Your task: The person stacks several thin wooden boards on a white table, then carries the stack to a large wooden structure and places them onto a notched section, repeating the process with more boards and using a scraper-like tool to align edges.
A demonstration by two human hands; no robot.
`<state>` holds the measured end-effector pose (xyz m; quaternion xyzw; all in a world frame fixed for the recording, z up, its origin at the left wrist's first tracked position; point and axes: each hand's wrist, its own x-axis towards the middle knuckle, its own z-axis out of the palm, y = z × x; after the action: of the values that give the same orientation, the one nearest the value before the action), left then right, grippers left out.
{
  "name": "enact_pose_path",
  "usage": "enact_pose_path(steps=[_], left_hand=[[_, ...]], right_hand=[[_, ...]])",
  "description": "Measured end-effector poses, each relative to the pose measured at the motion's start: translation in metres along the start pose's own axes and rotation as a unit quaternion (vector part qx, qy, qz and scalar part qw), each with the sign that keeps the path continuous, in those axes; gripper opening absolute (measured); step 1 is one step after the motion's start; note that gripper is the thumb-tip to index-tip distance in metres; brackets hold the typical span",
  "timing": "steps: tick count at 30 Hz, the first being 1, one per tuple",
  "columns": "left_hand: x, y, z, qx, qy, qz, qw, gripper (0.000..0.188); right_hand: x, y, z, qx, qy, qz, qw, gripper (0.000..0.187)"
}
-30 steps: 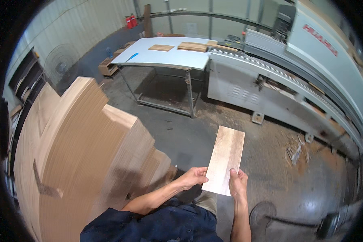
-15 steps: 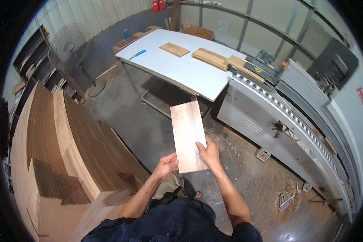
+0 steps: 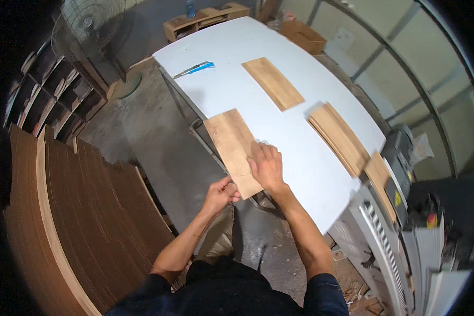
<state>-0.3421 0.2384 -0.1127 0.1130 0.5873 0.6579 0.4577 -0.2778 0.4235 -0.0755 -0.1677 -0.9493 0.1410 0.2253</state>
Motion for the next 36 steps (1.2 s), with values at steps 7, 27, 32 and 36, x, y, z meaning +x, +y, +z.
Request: enact_pose_path(steps=[7, 27, 32, 36], left_hand=[[0.203, 0.164, -0.120, 0.438, 0.193, 0.170, 0.862, 0.033], [0.198, 0.177, -0.114, 0.346, 0.270, 0.234, 0.868, 0.084], [0.075, 0.084, -0.048, 0.179, 0.280, 0.173, 0.927, 0.079], [0.033, 0.048, 0.012, 0.277, 0.277, 0.015, 0.920, 0.055]], right_hand=[[0.076, 0.024, 0.056, -0.064, -0.089, 0.018, 0.994, 0.055], [0.115, 0.047, 0.064, -0.009, -0.093, -0.047, 0.994, 0.059], [0.114, 0.046, 0.069, -0.003, -0.082, -0.087, 0.993, 0.061], [0.113, 0.050, 0.073, -0.019, -0.087, -0.105, 0.990, 0.060]])
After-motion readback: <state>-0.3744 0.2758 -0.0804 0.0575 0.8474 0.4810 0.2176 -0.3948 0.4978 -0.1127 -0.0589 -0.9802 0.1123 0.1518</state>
